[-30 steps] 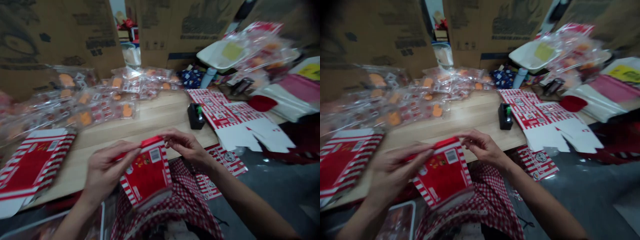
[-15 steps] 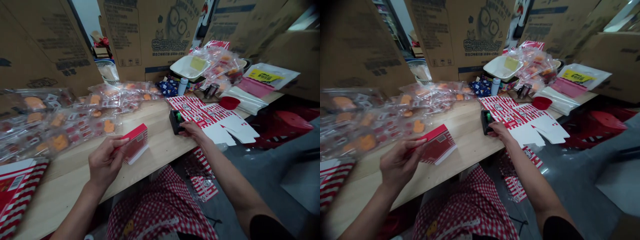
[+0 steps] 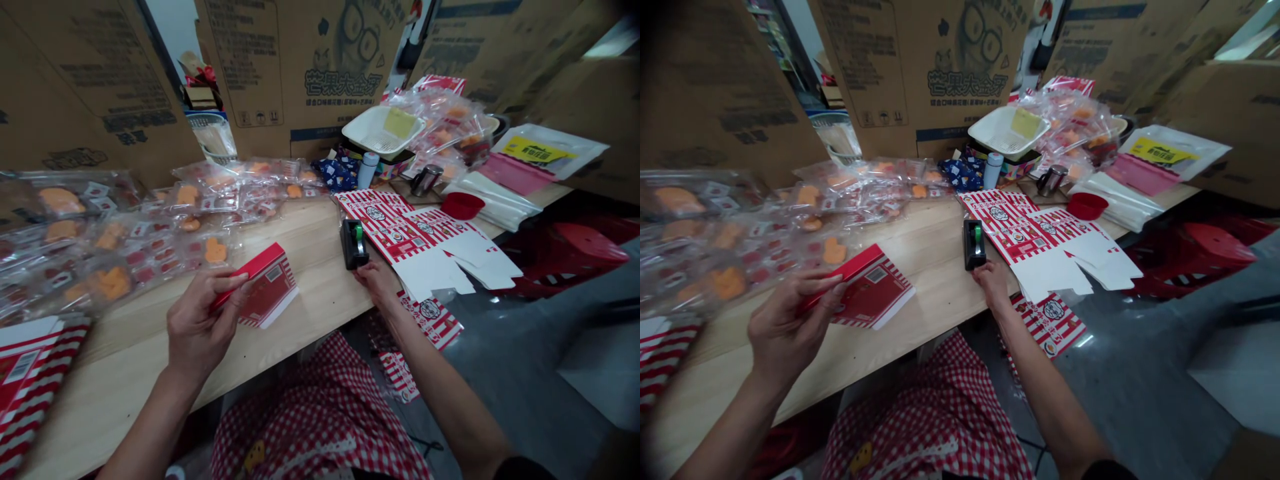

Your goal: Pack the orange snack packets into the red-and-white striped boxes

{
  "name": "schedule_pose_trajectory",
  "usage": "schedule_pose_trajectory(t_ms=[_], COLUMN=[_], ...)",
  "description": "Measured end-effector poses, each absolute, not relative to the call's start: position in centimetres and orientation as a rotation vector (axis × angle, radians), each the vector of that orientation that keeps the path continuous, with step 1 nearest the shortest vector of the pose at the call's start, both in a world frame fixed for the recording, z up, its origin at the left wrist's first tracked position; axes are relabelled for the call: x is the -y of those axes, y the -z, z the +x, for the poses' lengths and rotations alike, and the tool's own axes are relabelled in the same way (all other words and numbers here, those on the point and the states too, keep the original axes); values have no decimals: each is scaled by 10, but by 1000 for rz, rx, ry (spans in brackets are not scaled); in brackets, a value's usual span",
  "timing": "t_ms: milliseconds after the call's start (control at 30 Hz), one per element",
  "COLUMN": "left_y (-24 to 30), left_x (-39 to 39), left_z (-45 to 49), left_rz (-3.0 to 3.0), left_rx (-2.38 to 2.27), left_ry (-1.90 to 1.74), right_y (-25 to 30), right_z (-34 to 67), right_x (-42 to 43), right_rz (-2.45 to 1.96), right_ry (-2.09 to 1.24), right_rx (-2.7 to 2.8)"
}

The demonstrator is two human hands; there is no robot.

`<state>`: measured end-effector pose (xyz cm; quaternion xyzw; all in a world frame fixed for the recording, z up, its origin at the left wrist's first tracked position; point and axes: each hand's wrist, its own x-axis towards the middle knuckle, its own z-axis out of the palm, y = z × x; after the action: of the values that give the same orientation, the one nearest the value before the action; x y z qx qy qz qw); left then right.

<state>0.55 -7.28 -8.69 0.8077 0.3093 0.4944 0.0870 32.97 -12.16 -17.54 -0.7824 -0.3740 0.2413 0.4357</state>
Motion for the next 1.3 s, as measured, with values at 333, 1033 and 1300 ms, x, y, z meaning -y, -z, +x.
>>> schedule_pose_trajectory(t_ms=[333, 1033, 1300], left_y=[89, 77, 68], left_x=[96, 98, 100], left_z=[14, 5, 0], left_rz=[2396, 2425, 2191], left_rx=[-850, -677, -829], left_ry=[-1443, -1252, -1214], right_y=[70, 74, 83], right_z=[221, 174, 162], right_x=[164, 136, 133], right_rz=[-1179, -1203, -1254], right_ry=[-954, -1011, -953], right_rx=[1329, 1281, 1303])
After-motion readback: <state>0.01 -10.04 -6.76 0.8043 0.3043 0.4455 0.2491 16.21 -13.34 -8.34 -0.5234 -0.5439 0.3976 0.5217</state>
